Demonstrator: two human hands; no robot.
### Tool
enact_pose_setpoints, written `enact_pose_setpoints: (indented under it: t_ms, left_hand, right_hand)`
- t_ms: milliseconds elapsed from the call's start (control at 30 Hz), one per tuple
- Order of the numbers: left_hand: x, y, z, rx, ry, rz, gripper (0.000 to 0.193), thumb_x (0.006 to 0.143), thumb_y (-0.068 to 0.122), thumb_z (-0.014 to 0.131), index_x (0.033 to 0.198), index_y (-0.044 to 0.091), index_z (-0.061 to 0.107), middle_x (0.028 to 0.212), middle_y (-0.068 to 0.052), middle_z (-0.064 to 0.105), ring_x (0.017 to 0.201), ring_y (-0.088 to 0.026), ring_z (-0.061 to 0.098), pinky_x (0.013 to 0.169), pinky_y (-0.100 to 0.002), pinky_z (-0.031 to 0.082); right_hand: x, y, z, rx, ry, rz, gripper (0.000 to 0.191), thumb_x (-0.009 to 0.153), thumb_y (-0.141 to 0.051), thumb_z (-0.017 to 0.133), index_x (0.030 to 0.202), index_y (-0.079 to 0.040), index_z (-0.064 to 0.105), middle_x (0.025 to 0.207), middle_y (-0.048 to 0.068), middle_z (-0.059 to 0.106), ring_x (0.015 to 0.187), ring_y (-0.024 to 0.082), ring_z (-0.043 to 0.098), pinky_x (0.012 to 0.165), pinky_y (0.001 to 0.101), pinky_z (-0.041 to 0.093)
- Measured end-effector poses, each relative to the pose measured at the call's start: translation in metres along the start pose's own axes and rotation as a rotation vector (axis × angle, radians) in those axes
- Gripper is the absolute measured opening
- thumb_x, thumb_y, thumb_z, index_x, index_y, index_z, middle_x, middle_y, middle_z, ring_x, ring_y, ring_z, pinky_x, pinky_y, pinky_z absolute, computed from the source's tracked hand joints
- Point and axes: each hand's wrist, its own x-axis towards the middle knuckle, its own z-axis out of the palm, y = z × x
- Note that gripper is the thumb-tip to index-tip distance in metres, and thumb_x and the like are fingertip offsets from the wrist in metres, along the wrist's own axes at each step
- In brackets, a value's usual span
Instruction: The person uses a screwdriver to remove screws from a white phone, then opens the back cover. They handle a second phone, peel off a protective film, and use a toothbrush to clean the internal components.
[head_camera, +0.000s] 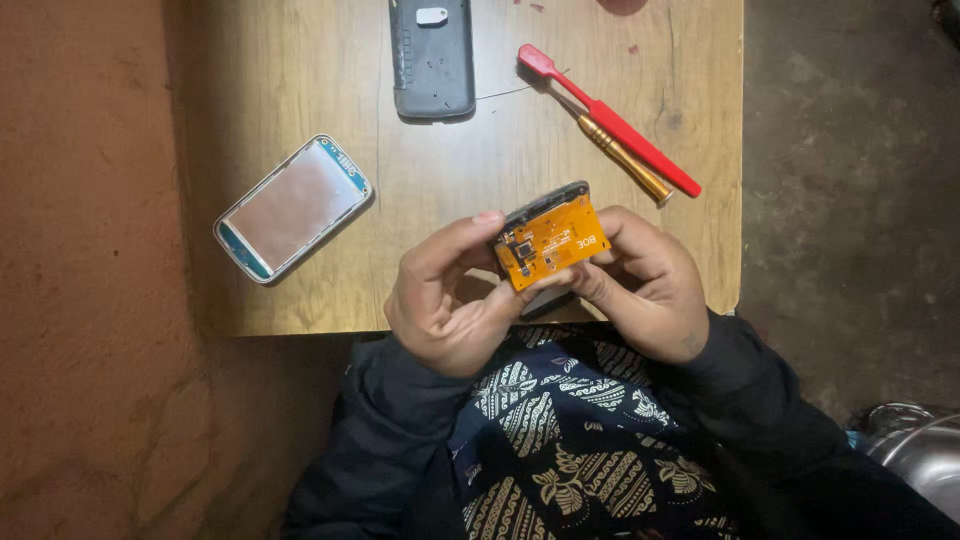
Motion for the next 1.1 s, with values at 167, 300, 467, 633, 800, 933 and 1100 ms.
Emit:
enact_pose_setpoints:
  t_ms: [167,300,467,633,800,933,1100]
  left_hand:
    - [0.008,0.005,0.003,0.134,0.033,-0.007,0.077,0.092,0.001,0.089,0.151,0.005,0.039,0.114,-0.01,0.07,0.1,-0.013,0.074,0.084,-0.024,0.063]
    - [0.016,0.014,0.001,0.39,0.042,0.038,0.077,0.074,0.005,0.093,0.136,0.001,0.048,0.121,-0.018,0.065,0.107,-0.02,0.069,0.092,-0.029,0.058]
    - [0.02,0.019,0.0,0.367,0.058,-0.043,0.058,0.085,-0.002,0.091,0.135,0.006,0.062,0.115,-0.006,0.069,0.105,-0.013,0.072,0.094,-0.022,0.058]
    - [0.024,0.014,0.002,0.236,0.12,-0.149,0.057,0.087,-0.012,0.078,0.139,0.003,0.059,0.126,-0.008,0.065,0.116,-0.015,0.067,0.107,-0.027,0.054]
    - [0.029,0.01,0.002,0.278,0.15,-0.1,0.043,0.095,-0.013,0.074,0.132,0.002,0.061,0.123,-0.007,0.061,0.115,-0.013,0.065,0.103,-0.025,0.053]
    - [0.03,0.009,0.003,0.22,0.131,-0.158,0.036,0.1,-0.012,0.067,0.132,0.0,0.059,0.126,-0.008,0.059,0.118,-0.014,0.063,0.105,-0.026,0.053]
    - [0.032,0.008,0.001,0.053,0.139,-0.19,0.034,0.103,-0.01,0.06,0.136,0.0,0.058,0.132,-0.008,0.057,0.12,-0.014,0.061,0.111,-0.028,0.05]
  right_hand:
    - [0.001,-0.001,0.002,0.028,-0.006,-0.01,0.022,0.107,-0.008,0.061,0.126,0.002,0.056,0.117,0.005,0.067,0.112,0.009,0.063,0.101,0.0255,0.05]
    - [0.004,-0.004,0.0,-0.034,-0.034,-0.012,0.022,0.107,-0.009,0.059,0.127,0.002,0.056,0.119,0.007,0.07,0.111,0.01,0.065,0.099,0.0253,0.052]
    - [0.006,-0.007,0.004,-0.184,0.099,0.015,0.022,0.109,-0.011,0.052,0.125,0.0,0.062,0.105,0.003,0.072,0.085,0.007,0.066,0.074,0.0218,0.054]
    - [0.015,-0.014,0.01,-0.492,0.31,-0.211,0.013,0.114,-0.008,0.06,0.121,0.001,0.066,0.1,0.005,0.066,0.079,0.009,0.062,0.071,0.0221,0.051]
    - [0.024,-0.023,0.004,-1.156,0.544,-0.385,0.016,0.099,-0.003,0.076,0.114,-0.002,0.068,0.108,0.012,0.065,0.097,0.026,0.061,0.084,0.0365,0.05]
    - [0.023,-0.022,0.007,-1.202,0.543,-0.265,0.02,0.103,-0.007,0.079,0.121,-0.007,0.07,0.115,0.011,0.065,0.108,0.028,0.057,0.092,0.0391,0.047]
    - [0.022,-0.026,0.001,-1.34,0.635,-0.395,0.024,0.096,-0.004,0.079,0.117,-0.003,0.067,0.12,0.015,0.061,0.116,0.032,0.053,0.1,0.0426,0.043]
